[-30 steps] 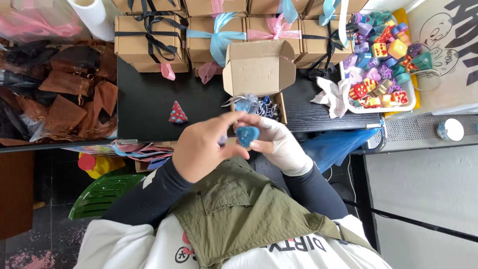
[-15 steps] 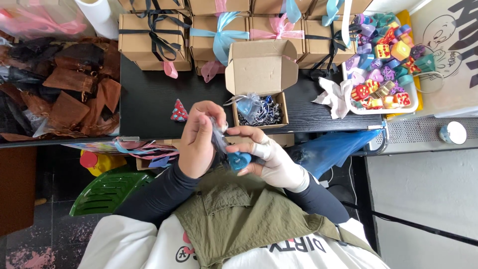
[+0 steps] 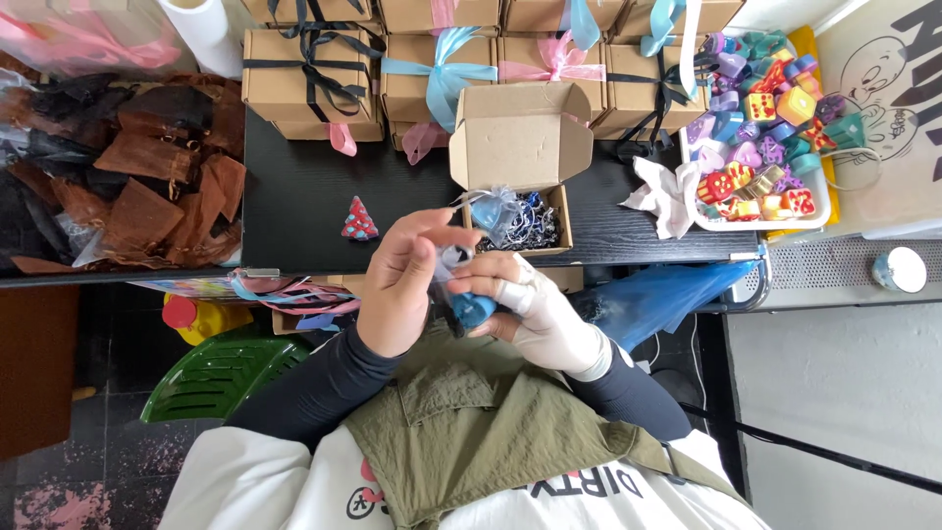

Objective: The person is packing small decorative items and filler into a cardboard box and tying it with a ribbon.

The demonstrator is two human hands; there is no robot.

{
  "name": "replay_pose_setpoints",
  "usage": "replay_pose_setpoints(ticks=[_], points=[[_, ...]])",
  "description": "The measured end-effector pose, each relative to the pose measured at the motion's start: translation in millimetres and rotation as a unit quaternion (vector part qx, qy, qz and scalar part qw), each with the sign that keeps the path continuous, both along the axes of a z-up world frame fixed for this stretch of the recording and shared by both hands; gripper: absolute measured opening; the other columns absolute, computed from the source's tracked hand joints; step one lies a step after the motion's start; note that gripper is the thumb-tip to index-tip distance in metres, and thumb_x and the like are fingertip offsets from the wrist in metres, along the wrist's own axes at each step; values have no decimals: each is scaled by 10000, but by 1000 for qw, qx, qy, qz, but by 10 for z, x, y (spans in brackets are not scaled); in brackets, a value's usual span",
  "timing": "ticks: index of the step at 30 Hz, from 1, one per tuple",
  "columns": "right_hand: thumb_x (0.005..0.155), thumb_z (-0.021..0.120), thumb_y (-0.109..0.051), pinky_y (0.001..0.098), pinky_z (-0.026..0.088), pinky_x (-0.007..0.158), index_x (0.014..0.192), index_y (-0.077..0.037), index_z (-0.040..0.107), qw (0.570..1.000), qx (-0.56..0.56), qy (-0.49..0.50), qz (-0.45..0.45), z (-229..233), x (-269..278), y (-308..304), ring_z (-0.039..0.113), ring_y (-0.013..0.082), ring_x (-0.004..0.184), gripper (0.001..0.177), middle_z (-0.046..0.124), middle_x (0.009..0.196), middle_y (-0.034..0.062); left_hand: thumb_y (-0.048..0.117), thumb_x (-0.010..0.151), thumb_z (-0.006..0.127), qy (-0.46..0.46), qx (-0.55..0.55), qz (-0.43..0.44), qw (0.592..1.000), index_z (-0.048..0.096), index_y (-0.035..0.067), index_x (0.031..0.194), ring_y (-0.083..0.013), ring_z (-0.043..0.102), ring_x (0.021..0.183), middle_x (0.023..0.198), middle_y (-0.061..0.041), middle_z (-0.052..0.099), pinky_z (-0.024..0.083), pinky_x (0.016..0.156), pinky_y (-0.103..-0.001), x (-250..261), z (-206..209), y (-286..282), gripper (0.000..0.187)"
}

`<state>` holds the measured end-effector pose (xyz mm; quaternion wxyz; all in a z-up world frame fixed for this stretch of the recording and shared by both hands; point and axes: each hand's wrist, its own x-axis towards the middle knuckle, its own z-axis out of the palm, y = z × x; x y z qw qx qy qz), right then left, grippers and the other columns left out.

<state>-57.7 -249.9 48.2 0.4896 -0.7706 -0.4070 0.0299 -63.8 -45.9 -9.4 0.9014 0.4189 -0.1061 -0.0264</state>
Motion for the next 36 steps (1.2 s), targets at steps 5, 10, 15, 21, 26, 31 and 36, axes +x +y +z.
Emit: replay_pose_setpoints(ticks=[5, 10, 15, 21, 26, 31, 36], points=[[689, 823, -30, 430, 483, 1069, 1292, -77, 646, 994, -39, -98, -4, 167, 36, -104, 591, 306, 1268, 631, 623, 1323, 64, 375, 1076, 627, -86, 176, 38, 980, 462, 31, 1484, -127, 519, 1193, 1397, -117, 615, 426, 1050, -288, 71, 215, 119, 559], [657, 801, -46, 436, 465, 1027, 1280, -69, 660, 970, -110, -218, -23, 310, 7, -153, 574, 283, 1240, 639, 605, 1337, 42, 497, 957, 723, -117, 320, 101, 935, 524, 25, 1435, -81, 418, 1022, 1373, -51, 559, 378, 864, -220, 48, 335, 253, 700], [778, 808, -49, 419, 454, 1062, 1308, -104, 668, 943, -148, -295, -37, 287, -26, -130, 556, 243, 1266, 552, 576, 1353, 10, 292, 848, 847, -167, 474, 137, 854, 730, 92, 1012, -150, 604, 884, 1019, -13, 727, 491, 803, -260, 36, 524, 222, 284], [665, 848, -54, 453, 497, 994, 1274, -71, 641, 982, -89, -167, -20, 287, 3, -213, 580, 328, 1206, 643, 558, 1315, 111, 96, 873, 792, -196, 478, 149, 843, 781, 103, 1032, -193, 629, 814, 880, -26, 736, 511, 758, -296, 47, 619, 173, 159], [734, 817, 64, 344, 571, 868, 1297, -66, 638, 995, -46, -79, -46, 139, -25, -223, 636, 255, 1086, 605, 526, 1368, 160, 70, 875, 794, -194, 486, 167, 836, 782, 97, 1058, -191, 606, 777, 841, -29, 708, 493, 740, -308, 27, 588, 159, 186], [739, 748, 148, 300, 616, 861, 1299, -50, 620, 995, -41, -84, -44, 61, 11, -274, 656, 264, 1142, 608, 572, 1355, 128, 69, 832, 820, -199, 489, 187, 829, 782, 100, 1038, -192, 577, 725, 744, -28, 634, 476, 711, -314, 10, 580, 123, 212], [787, 780, 75, 311, 605, 900, 1329, -80, 624, 999, -25, 21, -25, -33, 46, -351, 675, 246, 1149, 584, 592, 1310, 102, 315, 916, 785, -271, 495, 173, 807, 759, 112, 1063, -167, 586, 749, 736, -3, 624, 429, 727, -300, 29, 602, 137, 252]])
